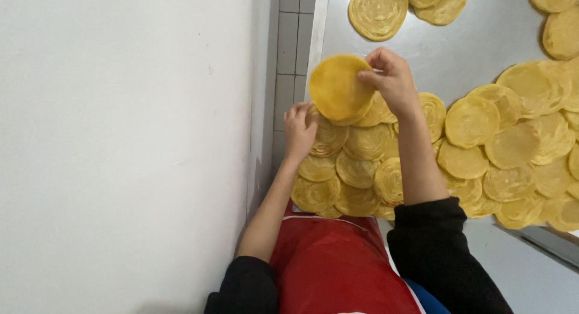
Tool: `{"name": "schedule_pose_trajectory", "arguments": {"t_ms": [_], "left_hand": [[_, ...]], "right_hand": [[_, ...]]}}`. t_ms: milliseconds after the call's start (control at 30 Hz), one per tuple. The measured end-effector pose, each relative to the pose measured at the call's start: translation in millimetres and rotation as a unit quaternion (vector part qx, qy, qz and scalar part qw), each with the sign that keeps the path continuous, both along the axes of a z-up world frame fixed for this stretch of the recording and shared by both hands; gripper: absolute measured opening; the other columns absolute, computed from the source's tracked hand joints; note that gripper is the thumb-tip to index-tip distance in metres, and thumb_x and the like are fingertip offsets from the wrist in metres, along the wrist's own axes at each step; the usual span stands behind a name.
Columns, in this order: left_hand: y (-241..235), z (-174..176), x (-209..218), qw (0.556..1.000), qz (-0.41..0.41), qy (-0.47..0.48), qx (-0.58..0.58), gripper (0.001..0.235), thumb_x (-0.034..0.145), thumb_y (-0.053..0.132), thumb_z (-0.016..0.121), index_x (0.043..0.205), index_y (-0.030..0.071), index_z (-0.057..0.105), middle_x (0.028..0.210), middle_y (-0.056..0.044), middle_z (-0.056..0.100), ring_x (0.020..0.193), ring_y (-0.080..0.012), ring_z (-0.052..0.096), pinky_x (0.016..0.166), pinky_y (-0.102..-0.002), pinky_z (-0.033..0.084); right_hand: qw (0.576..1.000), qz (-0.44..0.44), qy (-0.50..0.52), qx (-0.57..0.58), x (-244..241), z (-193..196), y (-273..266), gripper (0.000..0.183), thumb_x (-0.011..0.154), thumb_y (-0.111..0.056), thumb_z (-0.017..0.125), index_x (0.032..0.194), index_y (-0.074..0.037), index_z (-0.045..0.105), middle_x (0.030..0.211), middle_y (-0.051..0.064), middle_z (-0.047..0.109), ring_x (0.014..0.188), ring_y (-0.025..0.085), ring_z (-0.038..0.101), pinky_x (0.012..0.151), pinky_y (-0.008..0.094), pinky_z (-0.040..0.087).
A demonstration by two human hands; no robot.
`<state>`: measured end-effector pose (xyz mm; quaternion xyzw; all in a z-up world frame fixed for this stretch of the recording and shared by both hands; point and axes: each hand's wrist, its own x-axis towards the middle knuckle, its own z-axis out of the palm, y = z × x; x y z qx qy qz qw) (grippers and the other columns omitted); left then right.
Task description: Arranging thin circular flatbreads from a large wicker basket onto a metal counter.
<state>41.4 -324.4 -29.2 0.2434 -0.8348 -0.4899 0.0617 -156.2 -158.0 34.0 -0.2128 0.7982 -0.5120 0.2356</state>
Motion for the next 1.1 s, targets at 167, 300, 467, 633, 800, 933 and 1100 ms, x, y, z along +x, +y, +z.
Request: {"name": "schedule_pose_trajectory", "arguments": {"t_ms": [167,300,467,633,800,933,1100], "left_hand": [[-6,-8,-7,0.995,0.035,0.068,0.071,0.039,0.104,0.018,0.061,0.141,0.007,0.056,0.132,-0.012,0.06,0.129,-0.0274,0.057,0.109,-0.04,0.048],[-19,10,-32,0.995,0.052,0.048,0.066,0.035,0.103,0.015,0.059,0.138,0.01,0.06,0.134,-0.01,0.062,0.127,-0.0264,0.061,0.105,-0.04,0.051],[-1,-1,-77,0.96,-0.126,0.011,-0.248,0.071,0.1,0.043,0.065,0.158,0.015,0.036,0.165,-0.017,0.024,0.153,-0.0341,0.021,0.122,-0.06,0.018],[15,-3,-81,0.94,-0.161,-0.098,-0.284,0.08,0.099,0.052,0.061,0.163,0.02,0.025,0.171,-0.013,0.011,0.159,-0.0326,0.006,0.126,-0.061,0.01],[13,-6,-82,0.935,-0.178,-0.087,-0.293,0.082,0.1,0.051,0.062,0.164,0.018,0.023,0.172,-0.016,0.008,0.158,-0.034,0.005,0.123,-0.064,0.007],[8,-4,-83,0.936,-0.186,-0.133,-0.269,0.08,0.099,0.048,0.062,0.164,0.024,0.023,0.172,-0.011,0.008,0.159,-0.0303,0.004,0.124,-0.063,0.004],[6,-9,-83,0.941,-0.178,-0.141,-0.251,0.078,0.098,0.047,0.063,0.164,0.026,0.025,0.173,-0.007,0.006,0.159,-0.0269,0.003,0.126,-0.061,0.003]], "right_hand": [[0.984,-0.163,0.036,0.067,-10,-8,-5,0.036,0.085,-0.01,0.082,0.116,-0.002,0.066,0.109,0.012,0.07,0.093,0.023,0.069,0.078,0.036,0.057],[0.946,-0.131,0.191,0.225,5,-24,25,0.057,0.074,-0.014,0.091,0.122,0.001,0.065,0.114,0.02,0.065,0.105,0.035,0.06,0.09,0.045,0.051],[0.928,-0.04,0.178,0.326,-11,-29,56,0.045,0.077,-0.023,0.092,0.115,-0.007,0.073,0.114,0.017,0.063,0.115,0.036,0.05,0.101,0.046,0.044],[0.968,-0.156,0.063,0.186,-86,-83,34,0.047,0.088,-0.033,0.087,0.117,-0.003,0.066,0.107,0.012,0.067,0.105,0.033,0.06,0.093,0.041,0.05],[0.834,-0.3,0.409,0.215,-119,-116,-28,0.064,0.061,-0.043,0.102,0.094,0.0,0.069,0.094,0.023,0.064,0.089,0.042,0.06,0.071,0.048,0.052],[0.865,-0.369,0.267,0.213,-134,-161,-22,0.047,0.063,-0.032,0.086,0.096,-0.009,0.062,0.09,0.008,0.069,0.079,0.029,0.065,0.072,0.04,0.054],[0.929,-0.192,-0.046,-0.311,-95,-49,24,0.042,0.084,0.011,0.081,0.111,-0.006,0.054,0.106,0.005,0.061,0.097,0.02,0.064,0.087,0.035,0.059]]}}
